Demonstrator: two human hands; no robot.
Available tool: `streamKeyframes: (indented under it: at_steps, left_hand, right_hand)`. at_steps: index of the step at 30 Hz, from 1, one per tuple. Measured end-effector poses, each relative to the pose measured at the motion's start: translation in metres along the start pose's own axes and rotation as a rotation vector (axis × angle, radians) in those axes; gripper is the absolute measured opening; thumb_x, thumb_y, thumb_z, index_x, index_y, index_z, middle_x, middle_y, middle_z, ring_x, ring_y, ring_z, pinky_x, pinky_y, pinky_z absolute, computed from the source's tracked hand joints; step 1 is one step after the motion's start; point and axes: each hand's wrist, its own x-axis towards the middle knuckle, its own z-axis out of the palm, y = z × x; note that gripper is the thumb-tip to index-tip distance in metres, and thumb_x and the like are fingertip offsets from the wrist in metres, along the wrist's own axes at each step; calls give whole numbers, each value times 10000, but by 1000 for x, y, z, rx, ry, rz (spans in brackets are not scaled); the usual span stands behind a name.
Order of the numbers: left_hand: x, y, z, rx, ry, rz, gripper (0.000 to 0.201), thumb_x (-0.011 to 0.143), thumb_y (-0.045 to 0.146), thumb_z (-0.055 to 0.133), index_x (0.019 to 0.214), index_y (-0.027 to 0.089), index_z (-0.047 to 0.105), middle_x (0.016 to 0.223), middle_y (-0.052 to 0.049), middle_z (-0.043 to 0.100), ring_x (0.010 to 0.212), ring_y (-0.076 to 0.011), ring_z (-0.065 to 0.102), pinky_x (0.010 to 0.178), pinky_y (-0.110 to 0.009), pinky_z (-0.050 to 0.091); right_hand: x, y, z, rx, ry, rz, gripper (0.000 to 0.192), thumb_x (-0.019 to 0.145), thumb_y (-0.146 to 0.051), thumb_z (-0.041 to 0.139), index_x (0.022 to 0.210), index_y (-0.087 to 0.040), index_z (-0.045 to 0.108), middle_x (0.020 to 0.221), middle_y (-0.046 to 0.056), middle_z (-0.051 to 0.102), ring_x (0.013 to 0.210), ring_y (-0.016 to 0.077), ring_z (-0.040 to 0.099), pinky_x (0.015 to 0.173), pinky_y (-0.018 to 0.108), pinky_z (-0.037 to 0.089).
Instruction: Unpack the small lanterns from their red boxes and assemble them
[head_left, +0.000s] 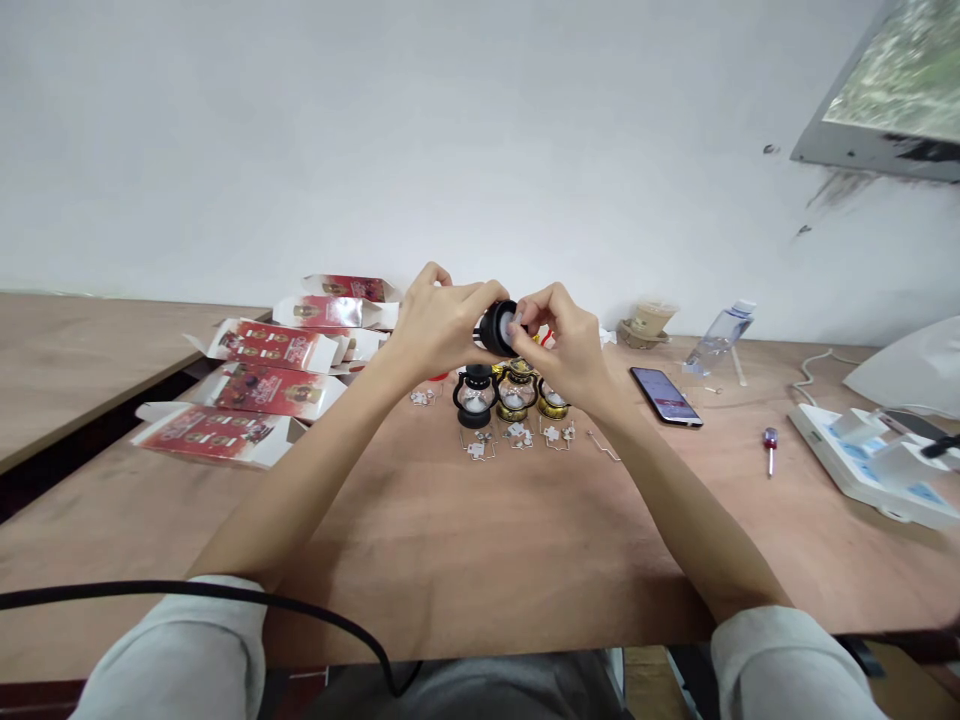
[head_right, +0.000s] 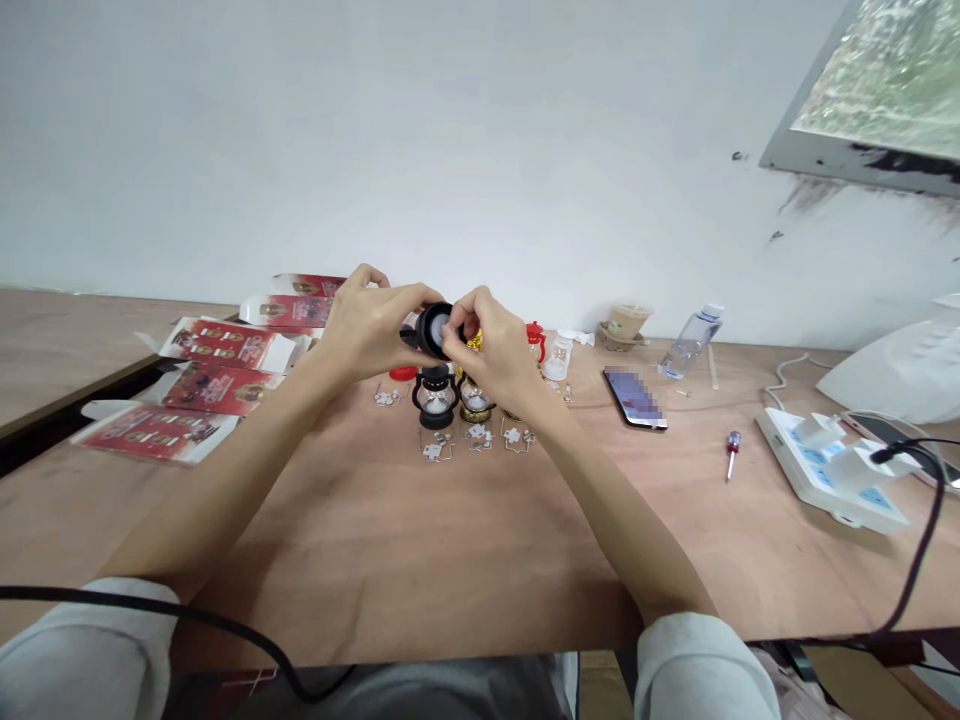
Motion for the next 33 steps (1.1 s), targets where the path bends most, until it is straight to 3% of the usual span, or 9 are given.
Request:
streamKeyframes:
  at_steps: [11,20,25,33]
  left_hand:
    - [-1,1,7,-5,-28,-5,273,743,404,590,938,214,566,773,-31,702,579,-156,479,727,-369,328]
    - [-1,-1,10,25,-33,-9,307,732,414,605,950,202,563,763,-33,705,580,-159,500,728,-361,339]
    - [-1,2,13,26,-68,-2,323,720,419,630,946,198,565,820,-44,721,585,-162,515,724,-360,335]
    - [-3,2,21,33,-82,5,351,696,462,665,913,208,559,746,-39,715,553,-151,490,694,-346,325]
  right_hand:
    - [-3,5,12,-212,56,-137,152,866,-113,332,880,-218,441,853,54,557,804,154,529,742,328,449]
    - [3,9,-4,114,-56,65,47,806,-157,548,806,-199,527,777,-16,594,714,105,557,716,291,465]
    - [5,19,-3,331,-105,215,96,749,-212,623,789,-182,541,752,-19,581,703,103,563,699,296,470]
    - [4,28,-5,291,-176,207,93,769,-205,590,777,-194,498,740,-29,536,694,98,514,689,294,428]
